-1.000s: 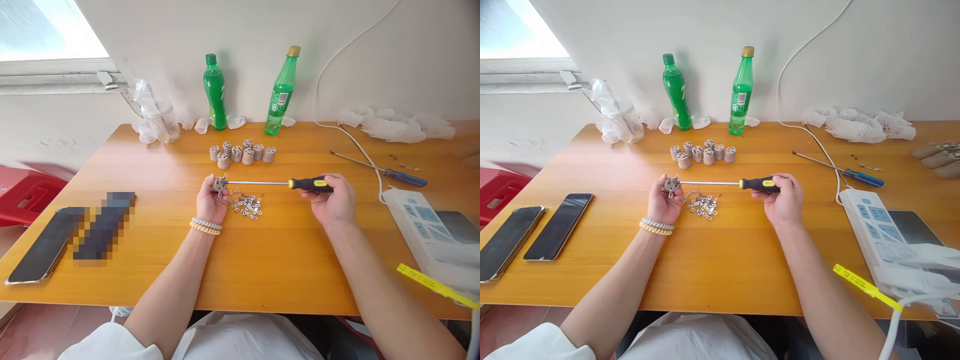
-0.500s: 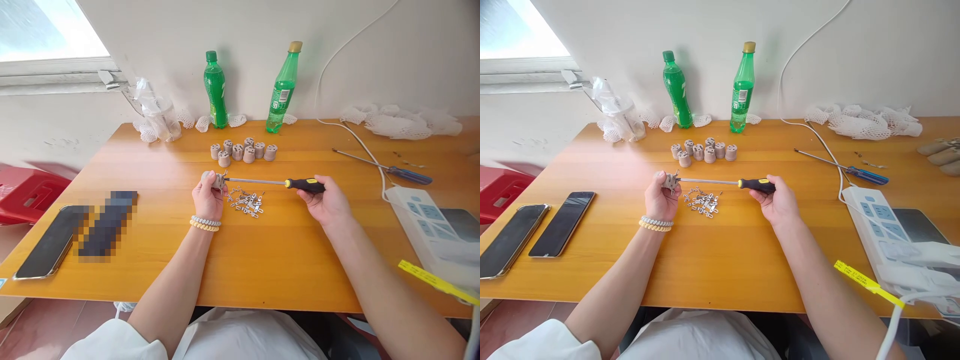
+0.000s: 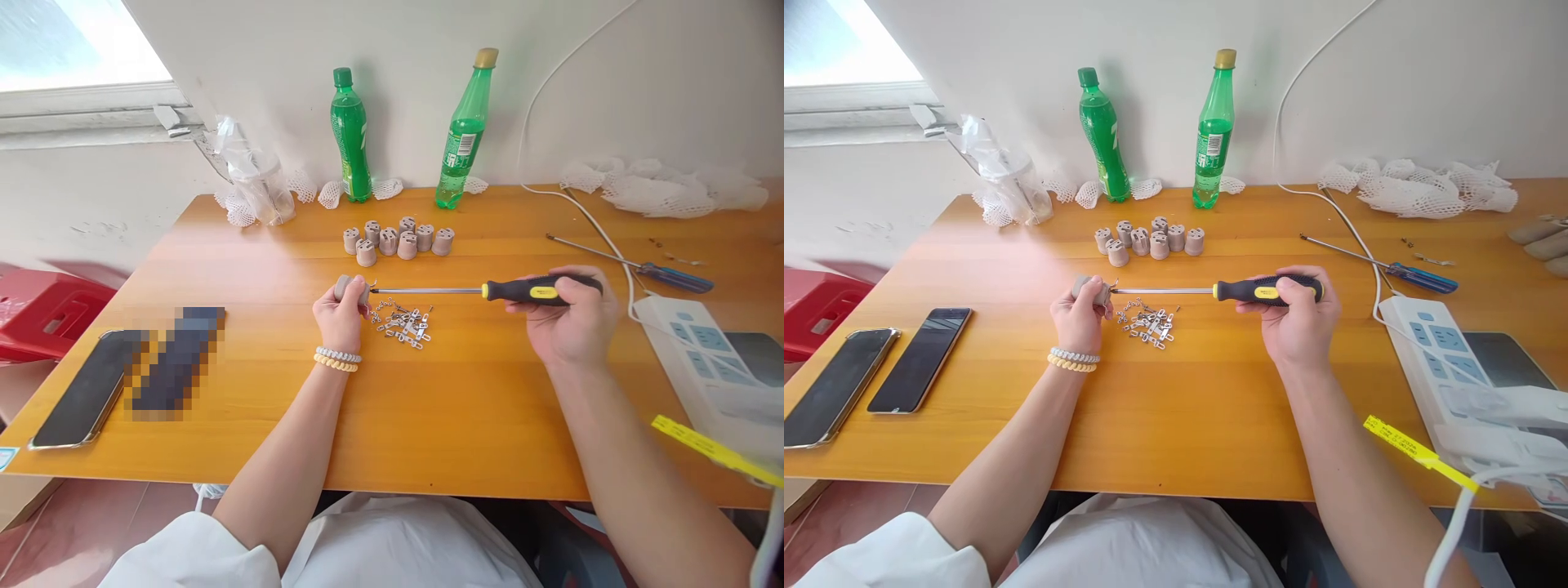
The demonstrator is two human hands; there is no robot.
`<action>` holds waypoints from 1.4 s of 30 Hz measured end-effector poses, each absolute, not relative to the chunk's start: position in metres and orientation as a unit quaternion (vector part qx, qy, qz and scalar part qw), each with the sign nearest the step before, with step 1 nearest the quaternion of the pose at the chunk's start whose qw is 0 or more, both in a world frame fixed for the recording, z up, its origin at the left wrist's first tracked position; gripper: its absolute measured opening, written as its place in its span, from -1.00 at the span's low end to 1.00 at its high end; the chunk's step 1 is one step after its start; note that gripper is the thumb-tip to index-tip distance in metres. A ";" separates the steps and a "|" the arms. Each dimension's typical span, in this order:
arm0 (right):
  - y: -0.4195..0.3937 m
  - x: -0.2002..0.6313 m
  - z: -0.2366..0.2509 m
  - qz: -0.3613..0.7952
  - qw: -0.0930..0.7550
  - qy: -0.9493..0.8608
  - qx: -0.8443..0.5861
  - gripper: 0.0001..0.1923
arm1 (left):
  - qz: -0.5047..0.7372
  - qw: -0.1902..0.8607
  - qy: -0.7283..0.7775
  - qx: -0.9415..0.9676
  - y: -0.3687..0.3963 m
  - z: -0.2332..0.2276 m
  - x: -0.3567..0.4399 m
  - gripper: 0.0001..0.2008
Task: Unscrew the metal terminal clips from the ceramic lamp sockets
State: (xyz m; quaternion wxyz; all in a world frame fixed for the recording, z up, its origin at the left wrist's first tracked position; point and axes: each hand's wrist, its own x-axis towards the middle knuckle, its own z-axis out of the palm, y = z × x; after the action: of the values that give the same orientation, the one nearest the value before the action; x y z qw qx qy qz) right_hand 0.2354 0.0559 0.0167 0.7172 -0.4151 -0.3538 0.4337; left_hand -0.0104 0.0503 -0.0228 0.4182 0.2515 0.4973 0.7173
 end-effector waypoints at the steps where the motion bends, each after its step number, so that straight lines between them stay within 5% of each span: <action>1: 0.055 0.236 0.017 0.432 0.718 -0.357 -0.413 -0.89 | 0.719 0.436 0.488 0.234 0.051 -0.022 -0.010 -0.66; 11: 0.050 0.228 0.021 0.448 0.700 -0.362 -0.422 -0.88 | 0.679 0.587 0.439 0.048 0.053 -0.012 -0.009 -0.82; 42: 0.048 0.230 0.025 0.458 0.683 -0.400 -0.404 -0.92 | 0.675 0.420 0.568 0.214 0.051 -0.013 -0.005 -0.63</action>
State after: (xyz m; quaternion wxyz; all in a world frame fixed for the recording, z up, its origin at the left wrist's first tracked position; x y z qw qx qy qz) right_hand 0.2296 0.0479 0.0253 0.6832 -0.4045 -0.3997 0.4581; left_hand -0.0048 0.0510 -0.0127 0.4196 0.2142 0.5680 0.6748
